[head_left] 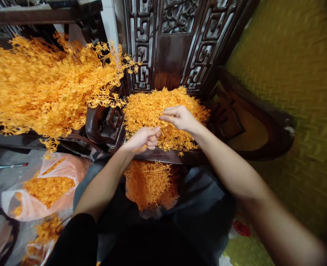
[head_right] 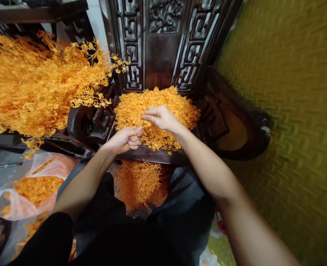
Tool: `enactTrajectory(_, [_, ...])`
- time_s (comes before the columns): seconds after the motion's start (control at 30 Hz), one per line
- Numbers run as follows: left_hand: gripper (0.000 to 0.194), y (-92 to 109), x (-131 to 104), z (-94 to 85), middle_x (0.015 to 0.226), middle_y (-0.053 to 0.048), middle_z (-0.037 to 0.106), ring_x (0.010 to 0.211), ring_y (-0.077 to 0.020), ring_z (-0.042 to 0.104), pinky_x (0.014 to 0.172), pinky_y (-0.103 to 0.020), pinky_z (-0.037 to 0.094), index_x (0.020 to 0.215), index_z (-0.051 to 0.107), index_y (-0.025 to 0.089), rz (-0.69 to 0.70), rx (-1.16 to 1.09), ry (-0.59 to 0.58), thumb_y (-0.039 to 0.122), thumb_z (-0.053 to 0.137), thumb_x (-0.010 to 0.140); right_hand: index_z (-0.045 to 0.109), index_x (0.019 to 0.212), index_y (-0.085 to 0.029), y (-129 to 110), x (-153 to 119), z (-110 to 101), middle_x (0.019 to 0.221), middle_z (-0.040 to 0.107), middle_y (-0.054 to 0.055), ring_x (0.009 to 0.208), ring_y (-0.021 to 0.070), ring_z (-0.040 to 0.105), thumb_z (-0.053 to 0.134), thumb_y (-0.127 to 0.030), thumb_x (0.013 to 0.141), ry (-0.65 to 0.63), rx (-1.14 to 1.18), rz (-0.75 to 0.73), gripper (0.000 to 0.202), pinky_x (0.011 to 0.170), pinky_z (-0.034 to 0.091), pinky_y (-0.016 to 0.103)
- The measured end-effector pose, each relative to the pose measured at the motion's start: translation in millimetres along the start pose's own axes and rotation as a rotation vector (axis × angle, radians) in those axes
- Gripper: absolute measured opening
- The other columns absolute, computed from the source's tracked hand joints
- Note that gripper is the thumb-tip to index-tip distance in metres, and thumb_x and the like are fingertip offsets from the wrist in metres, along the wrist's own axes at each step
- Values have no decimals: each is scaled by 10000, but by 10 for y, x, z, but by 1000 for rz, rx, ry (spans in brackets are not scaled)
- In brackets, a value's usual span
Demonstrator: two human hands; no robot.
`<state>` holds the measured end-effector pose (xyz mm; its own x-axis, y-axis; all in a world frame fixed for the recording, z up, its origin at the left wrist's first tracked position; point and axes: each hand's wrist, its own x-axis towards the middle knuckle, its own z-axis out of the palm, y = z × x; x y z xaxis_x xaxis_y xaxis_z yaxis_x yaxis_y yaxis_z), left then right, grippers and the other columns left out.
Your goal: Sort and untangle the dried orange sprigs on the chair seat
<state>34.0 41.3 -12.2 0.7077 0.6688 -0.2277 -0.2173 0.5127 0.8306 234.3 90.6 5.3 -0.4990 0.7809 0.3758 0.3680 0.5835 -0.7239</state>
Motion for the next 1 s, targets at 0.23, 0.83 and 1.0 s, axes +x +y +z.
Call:
enactTrajectory(0.23, [369,126,-272,-204,512,119,157,420,-37,79,397,-169,129,678,490,173,-100,48,-46,330,525,1010,729,778,-180,576,-162,-407,723,646,32,686,151,608,732,-460,848,282,84,246,288,689,517,333])
enactTrajectory(0.83, [340,59,-158,-200,490,113,180,416,-39,118,414,-164,164,725,552,164,-100,87,-161,381,567,987,743,1228,-235,-18,-113,-216,1114,775,79,1048,256,721,721,-576,838,-30,165,212,519,1006,557,478])
enactTrajectory(1.0, [381,48,-243,-179,509,106,193,429,-39,109,406,-163,133,676,497,171,-169,56,-171,383,588,979,714,811,-180,251,18,-273,745,674,37,686,160,659,766,-417,813,583,273,357,242,762,596,391])
